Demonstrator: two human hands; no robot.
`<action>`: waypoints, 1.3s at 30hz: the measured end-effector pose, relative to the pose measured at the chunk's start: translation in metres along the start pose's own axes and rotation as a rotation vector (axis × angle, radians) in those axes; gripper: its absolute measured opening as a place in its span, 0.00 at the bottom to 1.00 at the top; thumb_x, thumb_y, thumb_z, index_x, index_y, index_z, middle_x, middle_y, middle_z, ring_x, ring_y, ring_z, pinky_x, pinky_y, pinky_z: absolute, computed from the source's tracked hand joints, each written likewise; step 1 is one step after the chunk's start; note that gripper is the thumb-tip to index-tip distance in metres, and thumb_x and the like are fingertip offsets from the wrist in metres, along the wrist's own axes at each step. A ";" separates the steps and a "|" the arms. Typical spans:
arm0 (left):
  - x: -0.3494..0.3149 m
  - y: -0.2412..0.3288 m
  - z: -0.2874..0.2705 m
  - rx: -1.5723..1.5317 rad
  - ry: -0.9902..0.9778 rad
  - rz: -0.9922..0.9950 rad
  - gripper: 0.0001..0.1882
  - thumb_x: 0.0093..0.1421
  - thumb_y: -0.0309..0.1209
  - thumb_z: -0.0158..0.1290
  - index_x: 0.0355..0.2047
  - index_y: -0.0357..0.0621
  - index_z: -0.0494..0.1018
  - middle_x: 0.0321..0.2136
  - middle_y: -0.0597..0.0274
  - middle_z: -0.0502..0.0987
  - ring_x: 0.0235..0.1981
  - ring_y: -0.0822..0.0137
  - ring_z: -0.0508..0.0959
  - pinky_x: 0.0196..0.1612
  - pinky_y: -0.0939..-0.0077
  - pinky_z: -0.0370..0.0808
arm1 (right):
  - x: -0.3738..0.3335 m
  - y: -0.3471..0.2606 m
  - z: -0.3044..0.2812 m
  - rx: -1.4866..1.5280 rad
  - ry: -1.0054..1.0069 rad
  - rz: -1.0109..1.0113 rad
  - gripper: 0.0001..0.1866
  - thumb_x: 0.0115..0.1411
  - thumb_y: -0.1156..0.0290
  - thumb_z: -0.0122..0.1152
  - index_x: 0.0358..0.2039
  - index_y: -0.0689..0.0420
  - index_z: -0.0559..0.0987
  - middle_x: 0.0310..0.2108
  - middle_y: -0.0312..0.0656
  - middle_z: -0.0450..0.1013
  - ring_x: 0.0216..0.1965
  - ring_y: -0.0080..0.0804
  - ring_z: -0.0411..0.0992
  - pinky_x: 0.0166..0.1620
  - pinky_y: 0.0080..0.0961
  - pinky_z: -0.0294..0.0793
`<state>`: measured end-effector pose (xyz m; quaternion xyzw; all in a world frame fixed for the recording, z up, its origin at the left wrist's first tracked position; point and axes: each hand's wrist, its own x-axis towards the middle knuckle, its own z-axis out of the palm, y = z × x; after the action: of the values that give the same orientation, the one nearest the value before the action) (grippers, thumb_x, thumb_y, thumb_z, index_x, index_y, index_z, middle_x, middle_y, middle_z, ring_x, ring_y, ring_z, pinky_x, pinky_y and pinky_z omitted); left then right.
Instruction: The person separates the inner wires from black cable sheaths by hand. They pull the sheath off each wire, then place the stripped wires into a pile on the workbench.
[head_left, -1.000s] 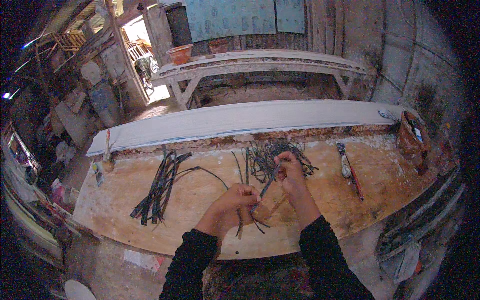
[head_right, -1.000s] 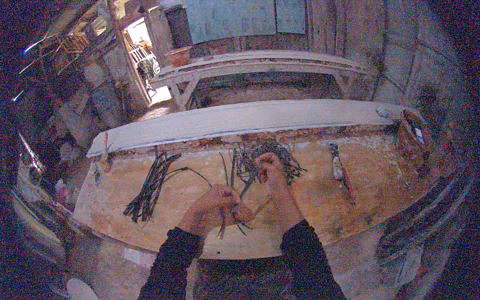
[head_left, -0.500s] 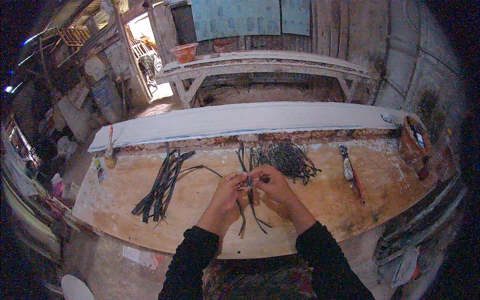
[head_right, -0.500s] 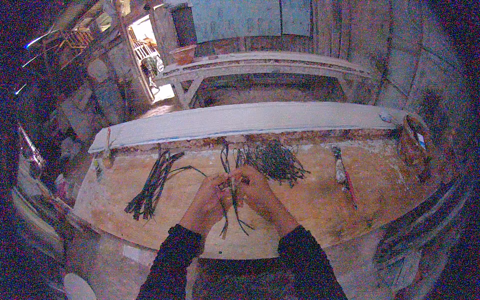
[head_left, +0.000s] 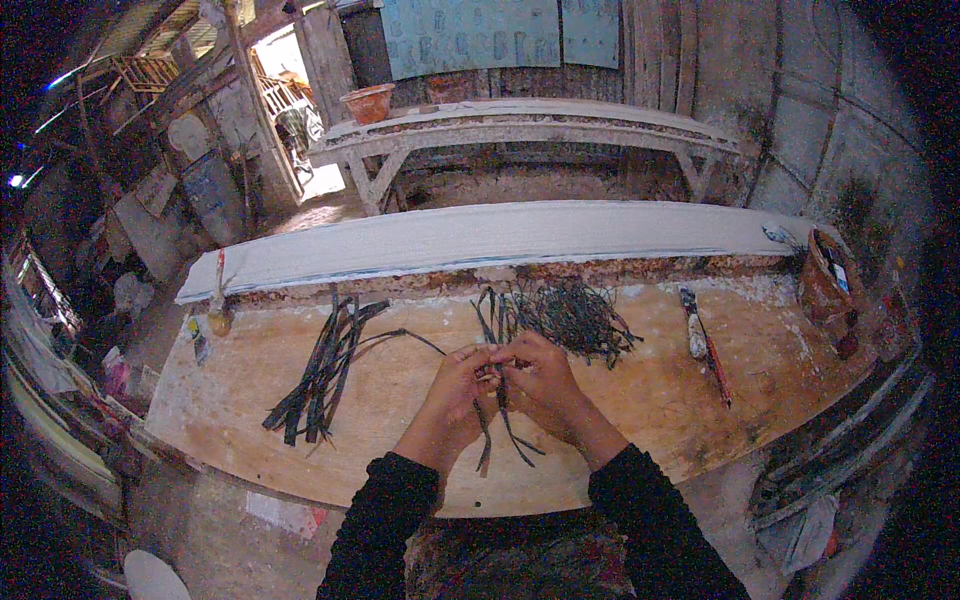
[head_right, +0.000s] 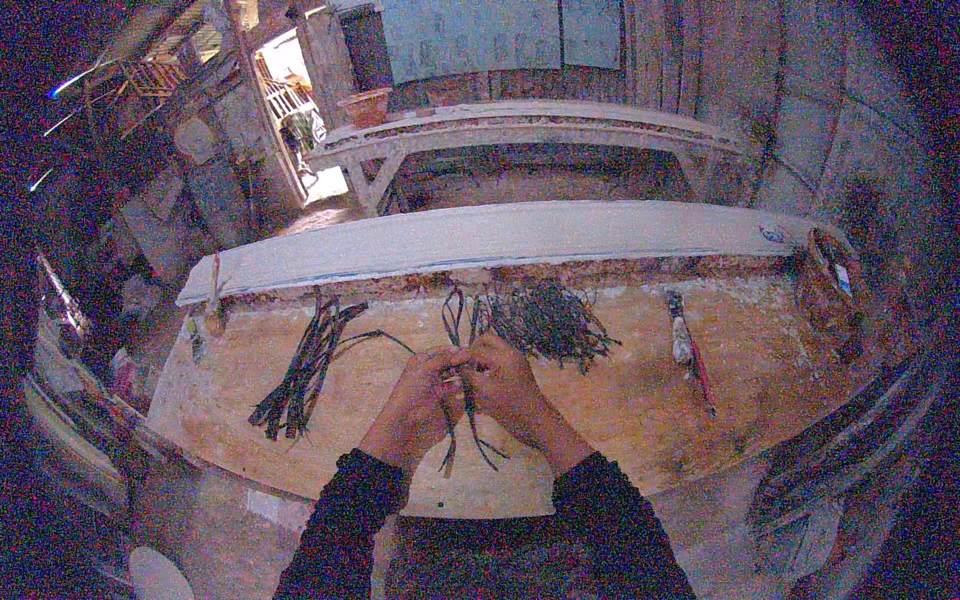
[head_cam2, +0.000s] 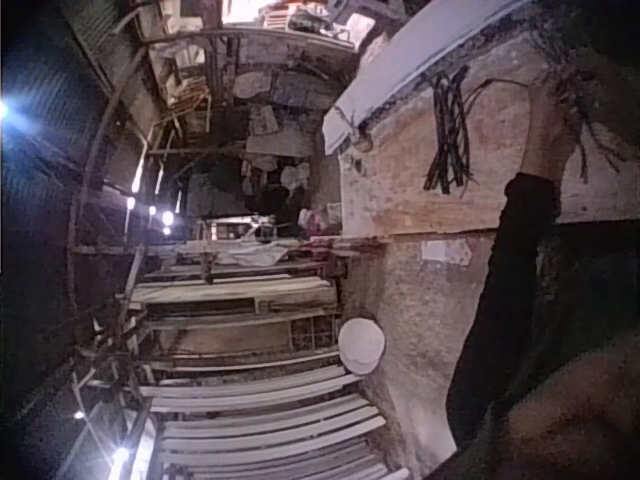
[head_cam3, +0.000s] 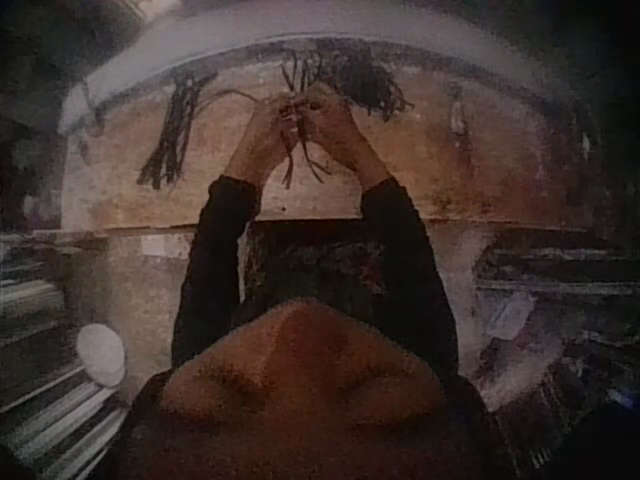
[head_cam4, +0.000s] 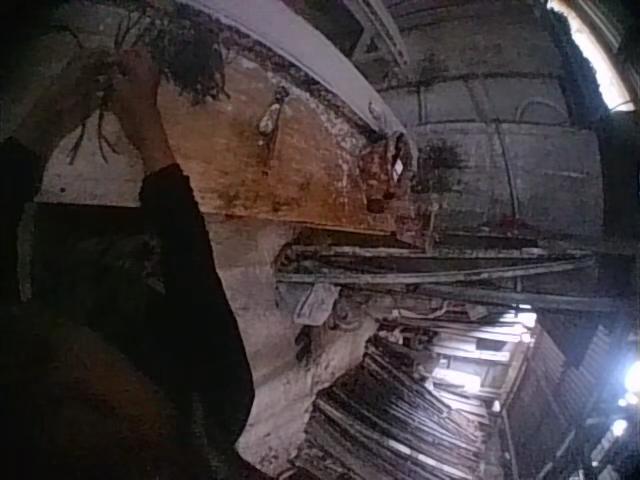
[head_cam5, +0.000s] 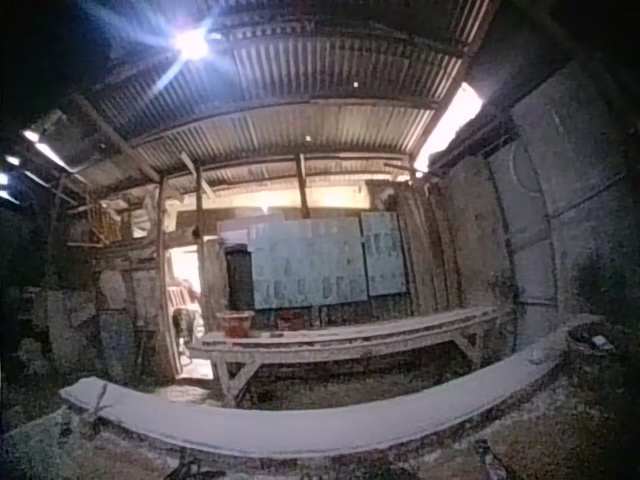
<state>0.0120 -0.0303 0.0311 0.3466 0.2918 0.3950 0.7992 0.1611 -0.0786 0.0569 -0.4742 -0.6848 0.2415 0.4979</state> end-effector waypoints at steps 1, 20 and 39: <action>0.000 -0.001 0.002 -0.005 0.014 0.004 0.06 0.58 0.32 0.51 0.32 0.43 0.74 0.26 0.68 0.75 0.27 0.78 0.73 0.27 0.86 0.71 | 0.000 0.000 0.001 -0.013 0.017 -0.011 0.05 0.50 0.76 0.59 0.30 0.58 0.78 0.29 0.40 0.68 0.31 0.29 0.70 0.35 0.22 0.69; -0.014 0.009 0.028 -0.049 0.072 0.133 0.05 0.57 0.29 0.52 0.28 0.41 0.70 0.21 0.65 0.70 0.20 0.70 0.72 0.22 0.70 0.75 | 0.003 0.016 0.009 0.363 0.141 0.370 0.07 0.53 0.73 0.61 0.33 0.59 0.79 0.26 0.35 0.75 0.28 0.22 0.70 0.33 0.20 0.70; 0.006 -0.005 0.005 0.287 0.078 0.436 0.06 0.56 0.29 0.55 0.28 0.45 0.69 0.27 0.64 0.76 0.27 0.76 0.74 0.25 0.84 0.70 | 0.005 0.040 0.011 0.727 -0.036 0.601 0.07 0.58 0.67 0.56 0.30 0.57 0.73 0.32 0.36 0.73 0.29 0.22 0.72 0.33 0.20 0.73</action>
<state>0.0209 -0.0296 0.0292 0.4956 0.2937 0.5254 0.6262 0.1669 -0.0547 0.0228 -0.4420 -0.3969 0.6072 0.5277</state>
